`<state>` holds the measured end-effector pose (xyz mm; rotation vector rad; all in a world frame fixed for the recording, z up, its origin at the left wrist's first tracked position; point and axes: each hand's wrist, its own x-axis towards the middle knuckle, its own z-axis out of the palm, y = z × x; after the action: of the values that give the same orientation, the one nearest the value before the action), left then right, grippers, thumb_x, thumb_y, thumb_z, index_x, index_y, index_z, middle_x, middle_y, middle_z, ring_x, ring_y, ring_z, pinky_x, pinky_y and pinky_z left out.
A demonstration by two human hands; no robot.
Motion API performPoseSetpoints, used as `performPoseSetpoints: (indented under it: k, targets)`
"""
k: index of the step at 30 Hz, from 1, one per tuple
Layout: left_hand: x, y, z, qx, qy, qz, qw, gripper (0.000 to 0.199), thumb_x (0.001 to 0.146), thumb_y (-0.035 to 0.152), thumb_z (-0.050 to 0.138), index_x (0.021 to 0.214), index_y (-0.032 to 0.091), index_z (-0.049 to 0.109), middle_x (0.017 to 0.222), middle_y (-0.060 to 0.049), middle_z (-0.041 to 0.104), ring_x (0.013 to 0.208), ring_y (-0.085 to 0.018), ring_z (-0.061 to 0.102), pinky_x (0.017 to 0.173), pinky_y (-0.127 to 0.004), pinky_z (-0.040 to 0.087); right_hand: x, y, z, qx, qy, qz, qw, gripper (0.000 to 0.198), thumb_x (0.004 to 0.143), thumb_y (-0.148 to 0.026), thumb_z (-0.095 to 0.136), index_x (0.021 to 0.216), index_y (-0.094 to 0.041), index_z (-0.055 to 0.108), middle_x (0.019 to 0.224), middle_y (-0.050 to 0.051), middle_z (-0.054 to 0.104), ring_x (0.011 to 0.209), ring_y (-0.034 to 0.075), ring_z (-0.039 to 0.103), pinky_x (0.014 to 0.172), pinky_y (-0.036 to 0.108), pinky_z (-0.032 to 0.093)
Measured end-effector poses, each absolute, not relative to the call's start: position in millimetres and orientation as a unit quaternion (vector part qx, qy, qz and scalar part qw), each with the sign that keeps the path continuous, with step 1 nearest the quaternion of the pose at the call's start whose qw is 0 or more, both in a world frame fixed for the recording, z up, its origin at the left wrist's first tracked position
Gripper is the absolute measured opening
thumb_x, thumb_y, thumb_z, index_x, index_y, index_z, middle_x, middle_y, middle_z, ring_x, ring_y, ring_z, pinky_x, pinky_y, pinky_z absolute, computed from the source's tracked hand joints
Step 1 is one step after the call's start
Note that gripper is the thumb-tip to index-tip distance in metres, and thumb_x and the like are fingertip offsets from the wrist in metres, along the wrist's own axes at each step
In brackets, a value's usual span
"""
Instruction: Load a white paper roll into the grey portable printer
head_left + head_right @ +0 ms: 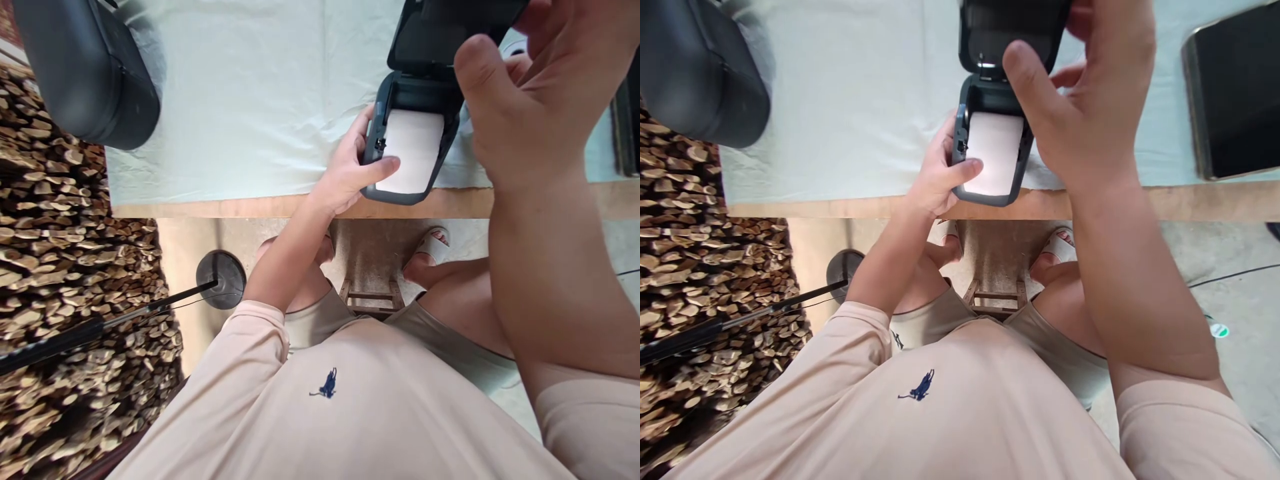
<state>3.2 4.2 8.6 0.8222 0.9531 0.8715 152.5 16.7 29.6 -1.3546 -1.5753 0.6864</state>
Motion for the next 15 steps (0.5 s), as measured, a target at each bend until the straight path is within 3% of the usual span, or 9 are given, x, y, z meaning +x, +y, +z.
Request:
performPoseSetpoints:
  k: [4, 6, 8, 9, 12, 15]
  targets:
    - [0.5, 7.7, 3.8, 0.404, 0.402, 0.398, 0.719, 0.049, 0.064, 0.007, 0.048, 0.109, 0.023, 0.038, 0.071, 0.006, 0.053, 0.087, -0.008, 0.057, 0.079, -0.023, 0.045, 148.6, 5.2, 33.7, -0.545, -0.694, 0.218, 0.416, 0.037, 0.067, -0.039, 0.042, 0.098, -0.021, 0.050, 0.104, -0.003, 0.039, 0.095, -0.009, 0.039, 0.067, 0.001, 0.033]
    - [-1.0, 8.9, 1.2, 0.408, 0.382, 0.403, 0.725, 0.048, 0.065, 0.008, 0.047, 0.109, 0.023, 0.037, 0.075, 0.006, 0.055, 0.082, -0.007, 0.058, 0.076, -0.020, 0.046, 147.0, 1.5, 29.4, -0.525, -0.721, 0.217, 0.397, 0.033, 0.067, -0.035, 0.043, 0.095, -0.020, 0.051, 0.104, -0.003, 0.040, 0.100, -0.008, 0.039, 0.086, 0.005, 0.041]
    - [-2.4, 9.2, -0.1, 0.403, 0.359, 0.415, 0.733, 0.047, 0.067, 0.007, 0.044, 0.110, 0.023, 0.035, 0.079, 0.006, 0.056, 0.084, -0.007, 0.058, 0.075, -0.018, 0.046, 145.4, 0.3, 22.1, -0.498, -0.735, 0.207, 0.411, 0.034, 0.066, -0.034, 0.044, 0.095, -0.017, 0.050, 0.102, -0.003, 0.041, 0.104, -0.008, 0.038, 0.107, 0.010, 0.035]
    - [-3.0, 9.1, 0.1, 0.396, 0.341, 0.423, 0.740, 0.046, 0.068, 0.007, 0.040, 0.111, 0.022, 0.034, 0.081, 0.006, 0.056, 0.088, -0.007, 0.057, 0.075, -0.018, 0.045, 144.3, 0.1, 18.4, -0.491, -0.730, 0.208, 0.428, 0.036, 0.066, -0.035, 0.044, 0.097, -0.017, 0.048, 0.103, -0.002, 0.040, 0.106, -0.007, 0.037, 0.110, 0.011, 0.033]
    - [-4.5, 8.7, 2.7, 0.371, 0.296, 0.443, 0.761, 0.037, 0.074, 0.014, 0.032, 0.109, 0.024, 0.038, 0.086, 0.004, 0.057, 0.101, -0.007, 0.051, 0.078, -0.017, 0.045, 139.2, -0.4, 10.9, -0.493, -0.672, 0.276, 0.478, 0.049, 0.066, -0.040, 0.044, 0.109, -0.018, 0.036, 0.113, 0.000, 0.032, 0.107, -0.007, 0.035, 0.094, 0.004, 0.038]
    - [-4.4, 7.8, 6.2, 0.365, 0.300, 0.444, 0.761, 0.032, 0.075, 0.027, 0.033, 0.103, 0.018, 0.045, 0.086, -0.001, 0.059, 0.103, -0.009, 0.050, 0.077, -0.019, 0.046, 133.1, -1.7, 10.7, -0.487, -0.623, 0.412, 0.454, 0.060, 0.065, -0.043, 0.044, 0.117, -0.023, 0.021, 0.117, 0.001, 0.027, 0.091, -0.012, 0.035, 0.073, -0.003, 0.035]
